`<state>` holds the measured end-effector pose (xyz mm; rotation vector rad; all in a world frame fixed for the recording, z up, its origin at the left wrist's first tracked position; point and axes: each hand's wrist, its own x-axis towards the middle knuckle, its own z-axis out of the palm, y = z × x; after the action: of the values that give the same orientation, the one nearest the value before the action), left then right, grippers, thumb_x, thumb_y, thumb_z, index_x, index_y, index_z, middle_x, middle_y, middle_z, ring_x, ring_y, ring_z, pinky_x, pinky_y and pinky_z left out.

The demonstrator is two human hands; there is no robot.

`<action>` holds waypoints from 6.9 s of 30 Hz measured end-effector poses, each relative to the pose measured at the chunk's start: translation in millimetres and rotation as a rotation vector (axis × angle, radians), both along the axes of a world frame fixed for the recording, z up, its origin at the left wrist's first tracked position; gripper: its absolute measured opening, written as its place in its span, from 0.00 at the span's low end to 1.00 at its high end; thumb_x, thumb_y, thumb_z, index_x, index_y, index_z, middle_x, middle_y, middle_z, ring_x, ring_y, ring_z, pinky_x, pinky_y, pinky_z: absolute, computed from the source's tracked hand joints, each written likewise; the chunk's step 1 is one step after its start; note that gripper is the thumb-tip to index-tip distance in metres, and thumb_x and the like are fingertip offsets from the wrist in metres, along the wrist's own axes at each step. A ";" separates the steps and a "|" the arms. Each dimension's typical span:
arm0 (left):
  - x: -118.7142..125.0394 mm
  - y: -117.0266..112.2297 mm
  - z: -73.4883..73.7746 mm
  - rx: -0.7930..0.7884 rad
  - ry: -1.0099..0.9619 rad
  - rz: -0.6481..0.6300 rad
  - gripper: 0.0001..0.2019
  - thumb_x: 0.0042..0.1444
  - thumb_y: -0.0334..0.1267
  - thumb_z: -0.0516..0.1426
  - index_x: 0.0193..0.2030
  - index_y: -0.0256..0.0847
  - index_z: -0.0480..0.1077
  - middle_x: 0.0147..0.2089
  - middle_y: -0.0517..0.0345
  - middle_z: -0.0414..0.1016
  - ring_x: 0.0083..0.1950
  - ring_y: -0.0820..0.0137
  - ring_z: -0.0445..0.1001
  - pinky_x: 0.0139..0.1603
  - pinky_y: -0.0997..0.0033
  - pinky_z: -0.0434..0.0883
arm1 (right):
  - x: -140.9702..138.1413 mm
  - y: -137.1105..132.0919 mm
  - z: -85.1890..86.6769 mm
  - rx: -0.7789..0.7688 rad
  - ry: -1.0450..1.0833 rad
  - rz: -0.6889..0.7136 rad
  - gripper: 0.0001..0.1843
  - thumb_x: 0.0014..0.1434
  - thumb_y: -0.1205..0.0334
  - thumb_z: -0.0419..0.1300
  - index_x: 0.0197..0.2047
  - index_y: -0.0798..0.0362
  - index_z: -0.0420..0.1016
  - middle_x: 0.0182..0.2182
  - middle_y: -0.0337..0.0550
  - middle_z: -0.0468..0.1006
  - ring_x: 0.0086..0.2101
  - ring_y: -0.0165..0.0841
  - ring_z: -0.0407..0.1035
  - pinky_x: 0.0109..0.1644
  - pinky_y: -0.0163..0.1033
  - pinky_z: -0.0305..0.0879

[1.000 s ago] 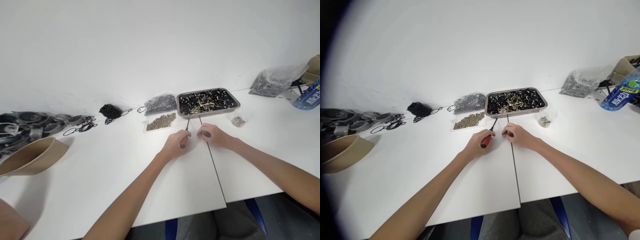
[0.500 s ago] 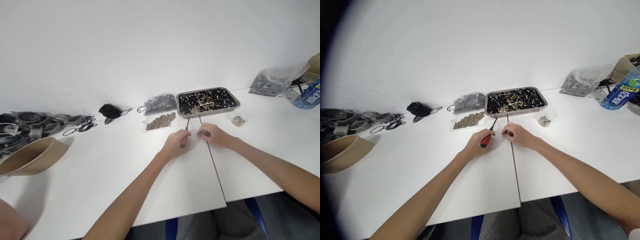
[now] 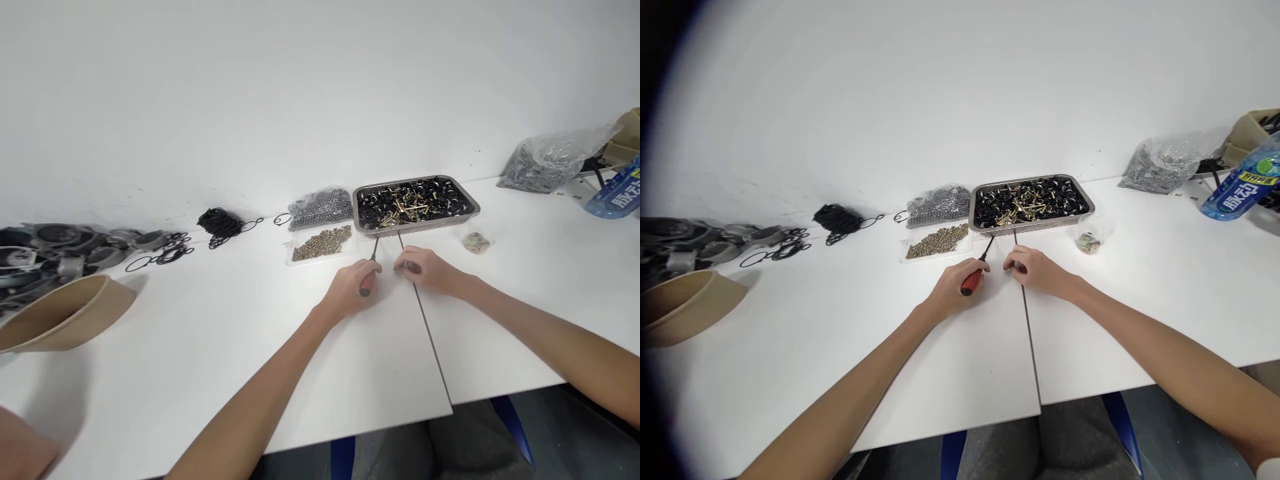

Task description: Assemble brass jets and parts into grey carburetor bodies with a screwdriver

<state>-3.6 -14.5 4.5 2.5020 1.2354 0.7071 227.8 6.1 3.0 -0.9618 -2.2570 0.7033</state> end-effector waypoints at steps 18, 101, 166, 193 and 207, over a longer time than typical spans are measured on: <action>1.2 -0.6 1.6 0.014 0.002 -0.002 0.13 0.49 0.28 0.52 0.42 0.41 0.68 0.36 0.55 0.74 0.33 0.70 0.71 0.37 0.70 0.68 | -0.8 -1.6 1.5 -0.009 0.005 0.004 0.13 0.53 0.76 0.52 0.37 0.54 0.74 0.36 0.42 0.73 0.26 0.24 0.61 0.33 0.34 0.60; 0.2 0.4 -0.9 0.016 -0.001 -0.011 0.14 0.49 0.28 0.53 0.43 0.40 0.68 0.38 0.54 0.76 0.35 0.69 0.73 0.37 0.70 0.69 | 2.0 3.1 -3.8 0.020 0.012 -0.002 0.13 0.54 0.75 0.52 0.36 0.54 0.74 0.35 0.41 0.73 0.26 0.24 0.61 0.33 0.34 0.60; 2.0 -0.8 1.5 0.004 0.023 -0.019 0.14 0.50 0.28 0.53 0.44 0.42 0.68 0.37 0.55 0.75 0.34 0.69 0.73 0.37 0.69 0.70 | 1.4 1.1 1.1 0.015 -0.012 -0.007 0.13 0.54 0.75 0.52 0.36 0.54 0.75 0.35 0.41 0.72 0.26 0.24 0.60 0.33 0.34 0.59; 2.9 -1.6 3.1 -0.011 0.033 -0.008 0.15 0.49 0.29 0.53 0.45 0.42 0.68 0.38 0.54 0.75 0.35 0.68 0.74 0.38 0.68 0.70 | 1.2 1.2 0.8 0.012 0.000 -0.002 0.13 0.54 0.75 0.52 0.36 0.54 0.74 0.35 0.41 0.72 0.26 0.25 0.61 0.33 0.34 0.59; 1.9 -0.7 0.7 0.015 0.021 -0.018 0.15 0.49 0.28 0.53 0.45 0.41 0.68 0.38 0.55 0.75 0.34 0.69 0.74 0.37 0.69 0.70 | 1.6 1.5 -0.5 0.015 0.001 -0.003 0.12 0.54 0.75 0.52 0.36 0.54 0.74 0.35 0.41 0.72 0.26 0.25 0.61 0.33 0.34 0.59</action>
<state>-1.8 -15.2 5.2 2.5358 1.2171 0.6893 229.5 7.7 2.5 -0.9581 -2.2564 0.6846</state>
